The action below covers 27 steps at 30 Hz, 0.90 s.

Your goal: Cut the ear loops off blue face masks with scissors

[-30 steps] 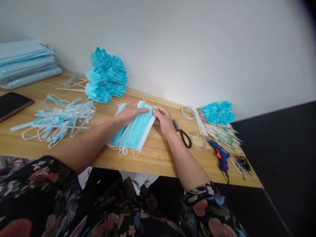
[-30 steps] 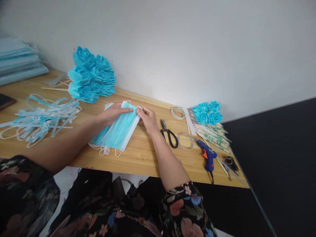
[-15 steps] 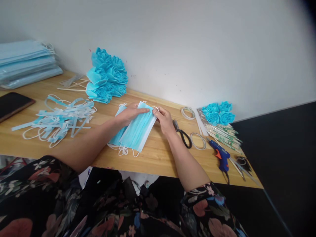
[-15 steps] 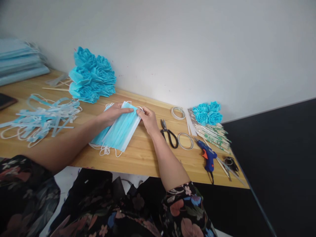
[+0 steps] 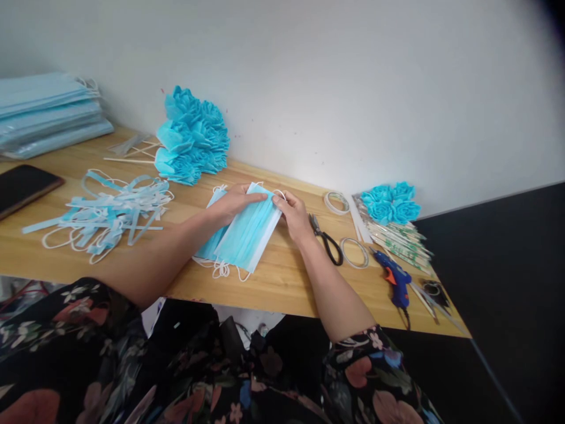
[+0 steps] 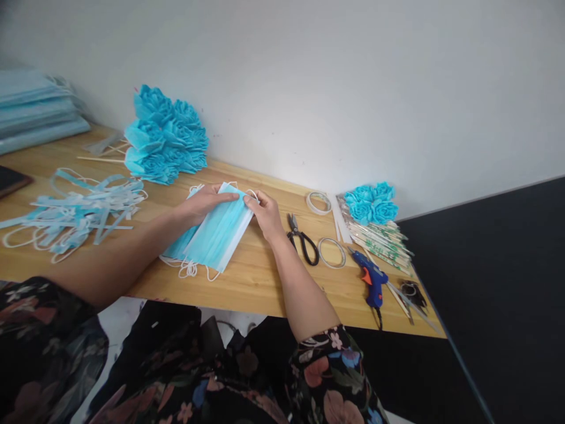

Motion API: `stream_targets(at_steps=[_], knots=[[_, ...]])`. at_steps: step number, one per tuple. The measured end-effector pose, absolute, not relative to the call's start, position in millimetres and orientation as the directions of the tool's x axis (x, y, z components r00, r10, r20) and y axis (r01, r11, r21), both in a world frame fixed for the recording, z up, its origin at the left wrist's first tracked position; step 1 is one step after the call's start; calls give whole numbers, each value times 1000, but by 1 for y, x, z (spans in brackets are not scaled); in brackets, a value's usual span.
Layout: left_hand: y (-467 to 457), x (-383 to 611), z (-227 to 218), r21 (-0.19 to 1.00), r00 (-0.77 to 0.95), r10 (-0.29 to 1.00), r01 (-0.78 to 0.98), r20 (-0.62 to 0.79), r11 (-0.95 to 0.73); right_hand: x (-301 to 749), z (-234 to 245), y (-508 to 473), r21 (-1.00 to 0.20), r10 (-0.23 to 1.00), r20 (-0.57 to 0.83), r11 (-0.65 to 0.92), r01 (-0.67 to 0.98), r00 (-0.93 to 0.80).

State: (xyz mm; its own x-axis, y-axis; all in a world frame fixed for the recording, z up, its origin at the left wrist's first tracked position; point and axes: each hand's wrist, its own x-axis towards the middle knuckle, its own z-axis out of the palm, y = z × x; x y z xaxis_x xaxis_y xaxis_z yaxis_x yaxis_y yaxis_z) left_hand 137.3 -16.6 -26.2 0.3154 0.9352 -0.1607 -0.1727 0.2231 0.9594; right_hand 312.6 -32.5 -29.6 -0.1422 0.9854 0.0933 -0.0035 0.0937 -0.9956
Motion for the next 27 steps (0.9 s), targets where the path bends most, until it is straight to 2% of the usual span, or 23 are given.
stream_targets(at_steps=[11,27], knots=[[-18,138,-23,961,315,932,-150,-178,234,314,-33,-29,-988,982,148,151,14,-115],[-15,136,-29,967,327,933,-152,-148,207,315,-34,-31,-995,991,96,98,13,-91]])
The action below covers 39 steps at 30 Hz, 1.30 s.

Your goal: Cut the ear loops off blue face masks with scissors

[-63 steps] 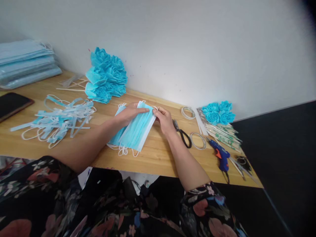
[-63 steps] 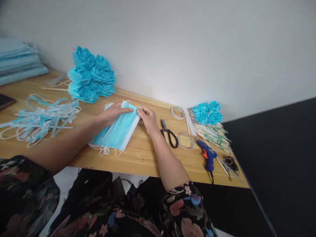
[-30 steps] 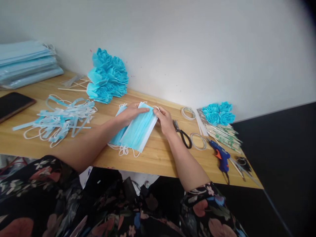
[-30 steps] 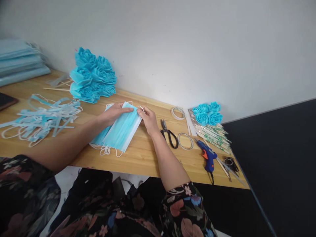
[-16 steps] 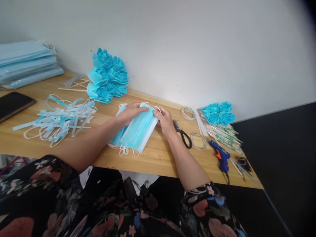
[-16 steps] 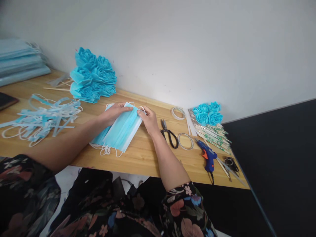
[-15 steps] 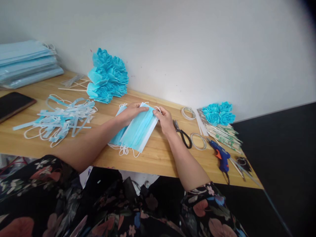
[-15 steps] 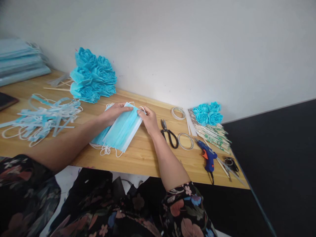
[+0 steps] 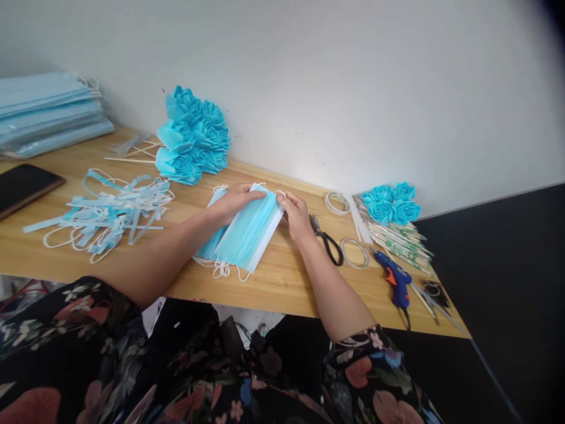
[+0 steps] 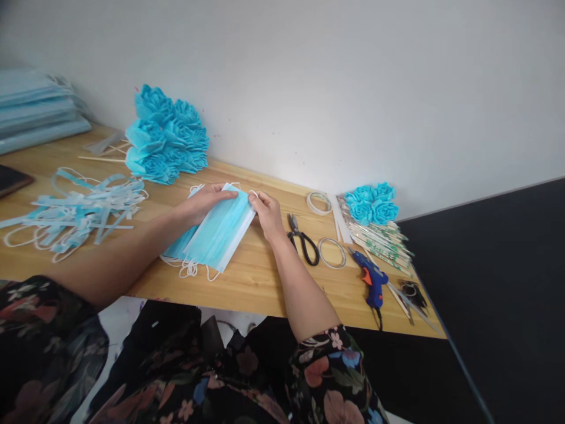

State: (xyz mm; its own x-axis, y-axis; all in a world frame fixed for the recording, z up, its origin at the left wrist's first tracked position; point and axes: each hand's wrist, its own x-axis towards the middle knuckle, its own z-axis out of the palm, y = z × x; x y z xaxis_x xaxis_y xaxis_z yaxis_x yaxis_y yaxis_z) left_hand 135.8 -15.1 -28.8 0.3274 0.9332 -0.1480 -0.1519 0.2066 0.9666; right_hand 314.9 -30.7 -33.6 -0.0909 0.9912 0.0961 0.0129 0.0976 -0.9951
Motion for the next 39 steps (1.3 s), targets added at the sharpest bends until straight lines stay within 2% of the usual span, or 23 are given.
stream_targets(at_steps=[11,25,33,39], knots=[[-18,137,-25,967,340,930,-152,-141,202,316,-36,-28,-985,983,160,164,43,-86],[-19,136,-25,963,384,917,-190,-107,192,313,-29,-32,-987,986,147,152,53,-81],[-9,135,-37,965,293,955,-231,-50,121,314,-33,-29,-986,987,157,158,58,-20],[-7,135,-41,963,317,947,-231,-59,137,315,-33,-30,-985,985,161,163,48,-58]])
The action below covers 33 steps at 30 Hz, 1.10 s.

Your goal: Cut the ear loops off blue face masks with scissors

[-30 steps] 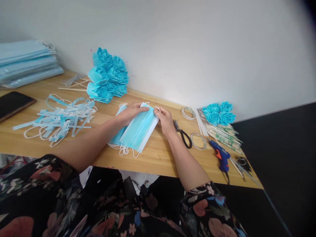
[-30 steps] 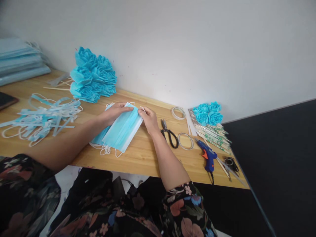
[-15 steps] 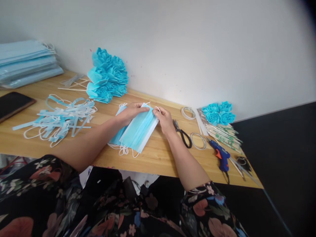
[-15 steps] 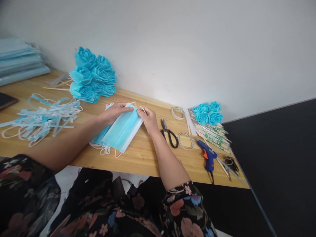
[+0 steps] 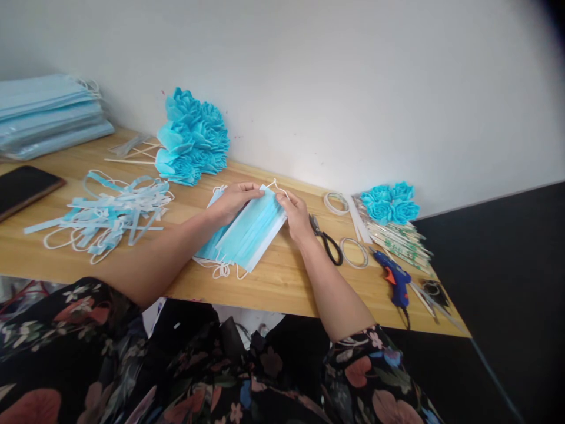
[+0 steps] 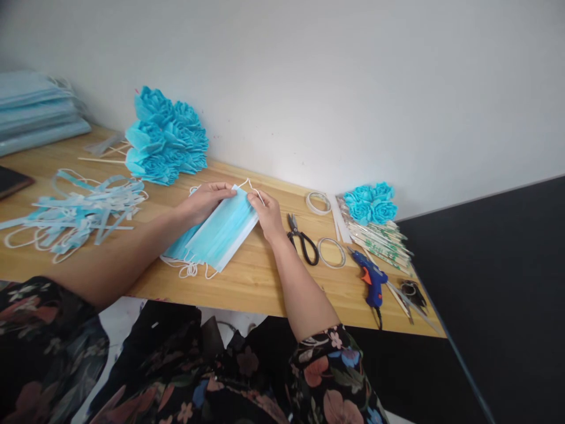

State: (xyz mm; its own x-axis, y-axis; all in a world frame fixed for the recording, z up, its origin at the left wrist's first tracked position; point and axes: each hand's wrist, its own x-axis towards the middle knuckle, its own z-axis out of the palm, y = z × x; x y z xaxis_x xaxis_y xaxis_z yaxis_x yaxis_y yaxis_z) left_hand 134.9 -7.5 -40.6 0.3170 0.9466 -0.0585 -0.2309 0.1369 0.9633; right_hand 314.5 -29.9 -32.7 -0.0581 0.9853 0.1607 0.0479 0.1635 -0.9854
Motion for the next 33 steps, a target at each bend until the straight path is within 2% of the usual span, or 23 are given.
stream_targets(at_steps=[10,18,26,33], knots=[[-17,139,-27,954,358,929,-232,-99,191,313,-30,-32,-987,986,141,146,63,-86],[-15,138,-31,965,317,946,-224,-60,137,314,-33,-30,-990,986,141,143,17,-86],[-16,140,-28,969,320,947,-218,-39,114,315,-35,-28,-988,988,149,150,33,-45],[-13,139,-33,953,380,923,-254,-57,163,316,-36,-26,-989,988,150,150,-2,30]])
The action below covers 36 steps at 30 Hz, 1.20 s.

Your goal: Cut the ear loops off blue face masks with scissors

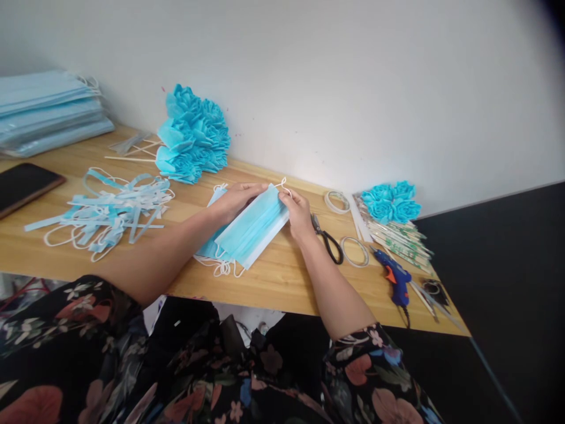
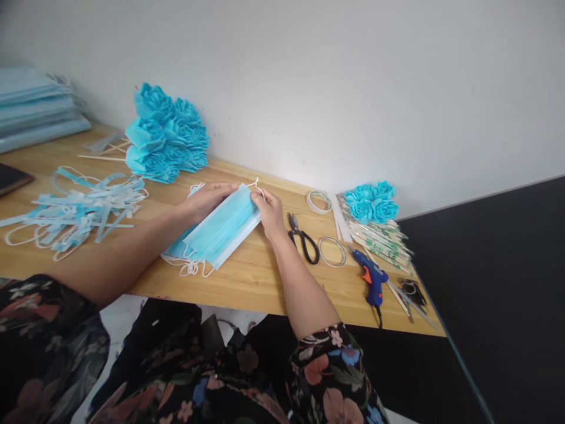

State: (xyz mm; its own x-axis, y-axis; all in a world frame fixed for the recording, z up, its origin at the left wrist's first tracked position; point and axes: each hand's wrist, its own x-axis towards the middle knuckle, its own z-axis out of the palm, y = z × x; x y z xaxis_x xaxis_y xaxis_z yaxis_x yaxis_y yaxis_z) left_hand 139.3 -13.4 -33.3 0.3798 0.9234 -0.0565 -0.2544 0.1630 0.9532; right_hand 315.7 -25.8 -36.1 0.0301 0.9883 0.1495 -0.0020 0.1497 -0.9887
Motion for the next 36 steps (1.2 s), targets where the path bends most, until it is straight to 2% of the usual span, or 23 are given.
stream_targets(at_steps=[5,10,21,30,36], knots=[[-11,136,-35,947,343,936,-265,-85,183,317,-41,-22,-987,989,128,134,-90,71],[-6,134,-32,906,205,978,-405,-43,125,318,-48,-18,-983,999,42,36,-183,-31],[1,133,-36,850,28,1000,-527,-3,17,319,-39,-25,-995,994,53,44,-85,-100],[4,139,-43,874,123,992,-482,-11,69,317,-34,-27,-993,996,86,88,-83,28],[1,139,-40,883,128,991,-468,23,40,317,-34,-26,-990,988,106,115,-78,116]])
